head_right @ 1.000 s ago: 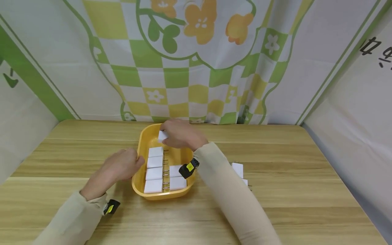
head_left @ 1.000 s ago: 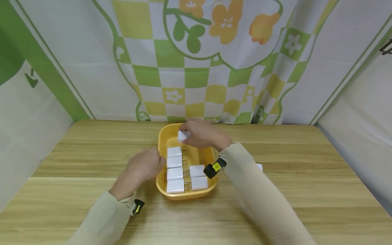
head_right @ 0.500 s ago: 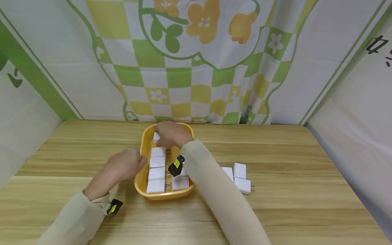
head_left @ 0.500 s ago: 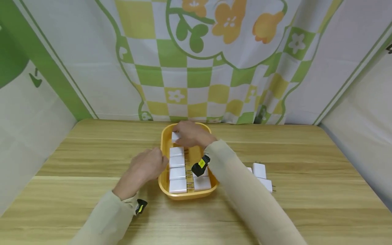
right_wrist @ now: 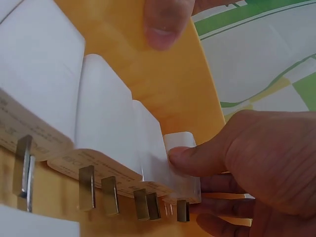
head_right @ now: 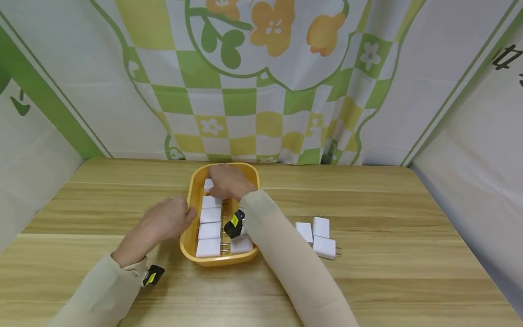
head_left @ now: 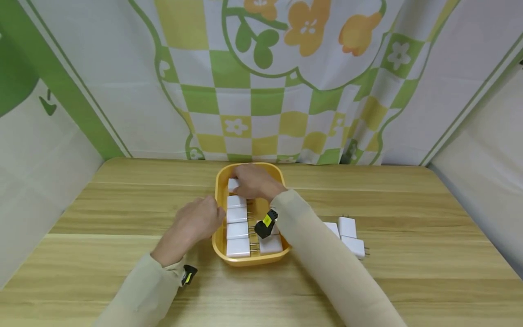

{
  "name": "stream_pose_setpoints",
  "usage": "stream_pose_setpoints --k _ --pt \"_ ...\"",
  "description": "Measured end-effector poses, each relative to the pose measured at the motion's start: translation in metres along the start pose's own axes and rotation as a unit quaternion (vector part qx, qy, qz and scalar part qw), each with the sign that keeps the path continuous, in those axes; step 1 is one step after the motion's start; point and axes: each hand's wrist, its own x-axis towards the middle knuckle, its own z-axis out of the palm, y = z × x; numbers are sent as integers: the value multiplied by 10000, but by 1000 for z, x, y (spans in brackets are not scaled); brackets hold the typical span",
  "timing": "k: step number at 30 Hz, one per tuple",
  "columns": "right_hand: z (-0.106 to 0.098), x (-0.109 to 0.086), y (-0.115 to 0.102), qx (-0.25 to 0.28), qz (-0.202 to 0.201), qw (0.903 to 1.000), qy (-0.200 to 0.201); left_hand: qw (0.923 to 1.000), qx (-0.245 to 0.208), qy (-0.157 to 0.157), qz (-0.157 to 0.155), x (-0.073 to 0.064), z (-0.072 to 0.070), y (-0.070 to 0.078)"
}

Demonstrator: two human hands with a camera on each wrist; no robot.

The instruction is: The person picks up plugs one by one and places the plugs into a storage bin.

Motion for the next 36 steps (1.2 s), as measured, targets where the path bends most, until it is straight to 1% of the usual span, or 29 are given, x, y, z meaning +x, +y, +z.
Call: stream_pose_setpoints --k 5,14,27,36 --pt "2 0 0 9 63 10000 54 10000 15 -23 -17 0 0 0" --pt "6 0 0 -14 58 10000 -1 10000 48 -40 -23 1 1 -1" --pt "5 -2 0 213 69 9997 -80 10000 34 -63 -18 0 0 0" --pt "7 -3 2 284 -35 9996 27 10000 -18 -82 30 0 1 0"
